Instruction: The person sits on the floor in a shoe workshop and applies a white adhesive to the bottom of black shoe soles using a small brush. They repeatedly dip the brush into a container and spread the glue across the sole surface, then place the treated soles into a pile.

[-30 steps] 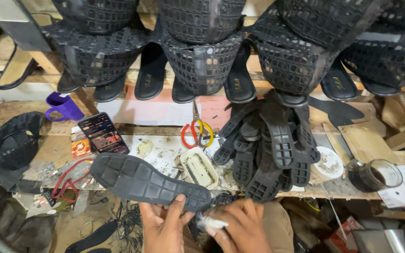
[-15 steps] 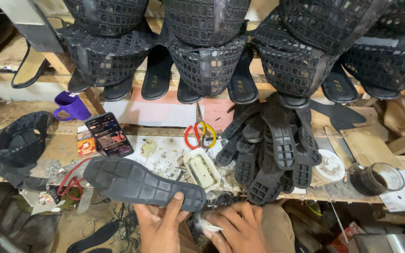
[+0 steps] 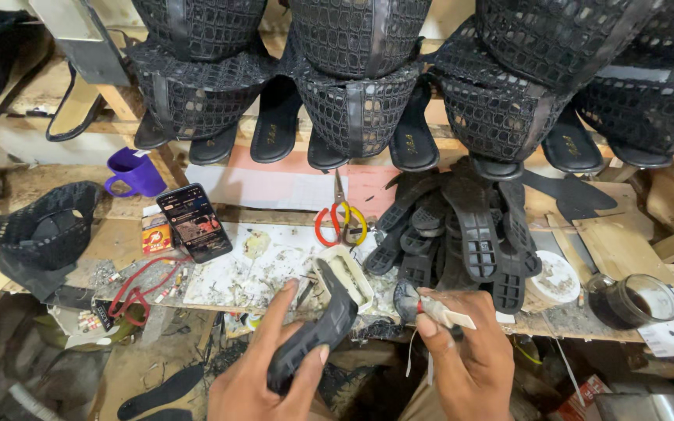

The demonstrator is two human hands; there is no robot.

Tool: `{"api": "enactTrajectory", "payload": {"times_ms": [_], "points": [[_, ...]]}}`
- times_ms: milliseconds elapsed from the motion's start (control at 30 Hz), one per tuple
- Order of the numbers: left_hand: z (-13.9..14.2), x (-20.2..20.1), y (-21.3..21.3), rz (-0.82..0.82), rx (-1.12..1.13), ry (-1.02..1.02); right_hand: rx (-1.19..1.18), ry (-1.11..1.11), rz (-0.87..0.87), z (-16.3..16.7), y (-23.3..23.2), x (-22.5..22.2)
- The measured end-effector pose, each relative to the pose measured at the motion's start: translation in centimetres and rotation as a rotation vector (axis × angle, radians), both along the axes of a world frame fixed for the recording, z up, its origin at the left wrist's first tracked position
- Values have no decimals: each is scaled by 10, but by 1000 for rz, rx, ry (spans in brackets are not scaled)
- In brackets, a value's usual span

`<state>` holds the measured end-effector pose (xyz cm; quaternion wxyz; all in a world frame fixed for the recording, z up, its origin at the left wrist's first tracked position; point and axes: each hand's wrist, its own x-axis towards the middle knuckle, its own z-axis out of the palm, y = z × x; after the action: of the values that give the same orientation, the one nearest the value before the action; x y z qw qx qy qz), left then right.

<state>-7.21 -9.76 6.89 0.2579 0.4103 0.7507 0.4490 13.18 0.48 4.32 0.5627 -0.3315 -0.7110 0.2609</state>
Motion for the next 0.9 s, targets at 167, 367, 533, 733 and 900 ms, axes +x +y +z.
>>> {"api": "enactTrajectory", "payload": {"times_ms": [167, 367, 533, 733, 900], "points": [[11, 16, 0, 212, 281, -34, 27, -36, 27, 3, 4, -3], [-4, 15, 17, 267, 495, -400, 28, -49, 51, 7, 7, -11], [-39, 29, 39, 136, 318, -685, 136, -108, 131, 14, 8, -16], [-83, 42, 40, -81, 232, -725, 470, -508, 81, 9, 15, -21], [-100, 31, 48, 29, 366, -830, 60, -501, -34, -12, 22, -8]]}}
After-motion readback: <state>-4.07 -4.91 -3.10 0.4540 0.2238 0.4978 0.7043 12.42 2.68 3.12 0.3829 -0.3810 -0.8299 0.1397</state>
